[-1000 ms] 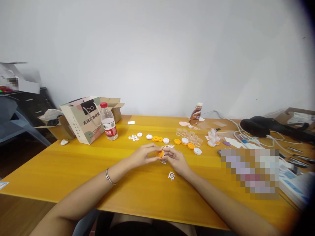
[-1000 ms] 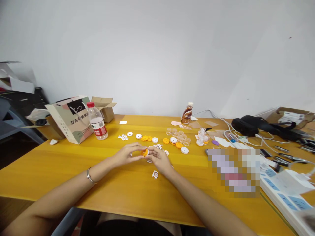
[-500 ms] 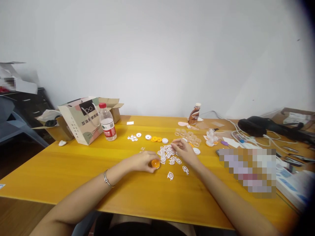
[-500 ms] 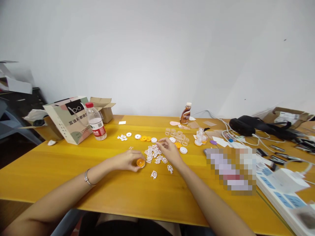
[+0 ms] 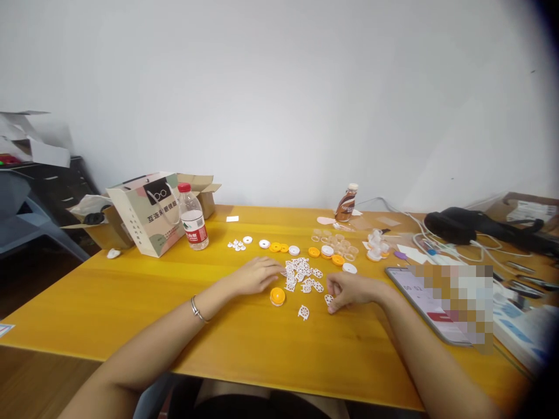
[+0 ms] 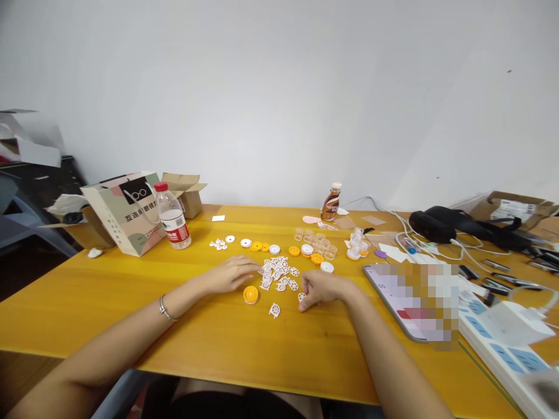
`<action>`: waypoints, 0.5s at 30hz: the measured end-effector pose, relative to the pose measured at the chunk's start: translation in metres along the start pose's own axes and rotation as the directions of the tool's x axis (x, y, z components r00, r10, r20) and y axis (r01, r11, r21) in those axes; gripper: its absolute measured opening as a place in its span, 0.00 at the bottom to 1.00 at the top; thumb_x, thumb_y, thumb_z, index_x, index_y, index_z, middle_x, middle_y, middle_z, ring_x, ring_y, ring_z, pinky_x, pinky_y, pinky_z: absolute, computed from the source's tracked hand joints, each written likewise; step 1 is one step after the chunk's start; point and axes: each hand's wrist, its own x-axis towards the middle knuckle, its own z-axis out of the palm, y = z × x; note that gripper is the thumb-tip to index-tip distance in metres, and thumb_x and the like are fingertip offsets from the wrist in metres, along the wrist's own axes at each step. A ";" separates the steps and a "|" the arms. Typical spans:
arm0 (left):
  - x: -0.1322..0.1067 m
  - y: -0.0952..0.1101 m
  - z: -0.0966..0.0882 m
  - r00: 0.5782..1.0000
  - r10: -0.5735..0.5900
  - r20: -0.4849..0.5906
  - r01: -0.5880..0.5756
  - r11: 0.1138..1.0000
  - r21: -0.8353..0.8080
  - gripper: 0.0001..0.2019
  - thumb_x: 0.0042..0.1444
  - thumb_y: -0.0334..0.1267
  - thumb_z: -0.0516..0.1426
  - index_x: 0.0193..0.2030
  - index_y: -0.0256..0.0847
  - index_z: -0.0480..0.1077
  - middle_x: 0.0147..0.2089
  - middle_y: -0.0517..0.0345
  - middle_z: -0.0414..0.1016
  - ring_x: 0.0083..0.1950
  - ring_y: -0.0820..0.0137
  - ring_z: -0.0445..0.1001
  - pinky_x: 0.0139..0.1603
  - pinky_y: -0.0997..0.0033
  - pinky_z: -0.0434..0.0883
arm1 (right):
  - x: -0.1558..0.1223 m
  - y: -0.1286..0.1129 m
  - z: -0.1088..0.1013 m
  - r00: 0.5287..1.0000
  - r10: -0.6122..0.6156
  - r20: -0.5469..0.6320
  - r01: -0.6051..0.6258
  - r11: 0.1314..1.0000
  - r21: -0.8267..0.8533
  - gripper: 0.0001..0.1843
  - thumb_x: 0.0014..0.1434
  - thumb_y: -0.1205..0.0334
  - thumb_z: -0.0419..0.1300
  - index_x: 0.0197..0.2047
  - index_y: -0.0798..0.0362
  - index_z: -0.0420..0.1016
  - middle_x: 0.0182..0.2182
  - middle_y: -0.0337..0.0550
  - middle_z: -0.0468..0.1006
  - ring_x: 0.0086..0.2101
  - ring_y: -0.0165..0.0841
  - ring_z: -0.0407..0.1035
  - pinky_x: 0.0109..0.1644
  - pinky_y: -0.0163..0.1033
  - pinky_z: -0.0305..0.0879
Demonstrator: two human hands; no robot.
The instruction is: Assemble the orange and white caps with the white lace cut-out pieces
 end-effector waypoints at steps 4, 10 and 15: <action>0.005 -0.012 0.006 0.998 0.059 0.018 -0.059 0.998 -0.005 0.16 0.57 0.31 0.48 0.52 0.47 0.62 0.50 0.55 0.67 0.51 0.67 0.64 0.52 0.65 0.60 | 0.011 -0.006 0.010 0.997 -0.047 -0.059 0.050 0.998 0.045 0.13 0.36 0.58 0.64 0.24 0.52 0.63 0.18 0.33 0.68 0.18 0.29 0.65 0.19 0.31 0.53; 0.008 -0.013 0.014 0.996 0.088 0.003 -0.088 0.996 0.001 0.14 0.57 0.34 0.49 0.48 0.50 0.67 0.48 0.56 0.68 0.50 0.68 0.65 0.50 0.67 0.60 | 0.027 -0.018 0.025 0.946 -0.216 -0.240 0.243 0.966 0.090 0.11 0.42 0.55 0.61 0.22 0.52 0.65 0.16 0.34 0.67 0.18 0.27 0.61 0.20 0.31 0.52; 0.008 -0.021 0.026 0.997 0.060 -0.045 -0.059 0.998 0.034 0.11 0.57 0.37 0.49 0.43 0.46 0.70 0.43 0.55 0.70 0.46 0.69 0.67 0.48 0.69 0.61 | 0.035 -0.023 0.033 0.916 -0.293 -0.274 0.346 0.923 0.168 0.14 0.46 0.52 0.58 0.21 0.53 0.65 0.15 0.34 0.66 0.19 0.28 0.61 0.22 0.32 0.55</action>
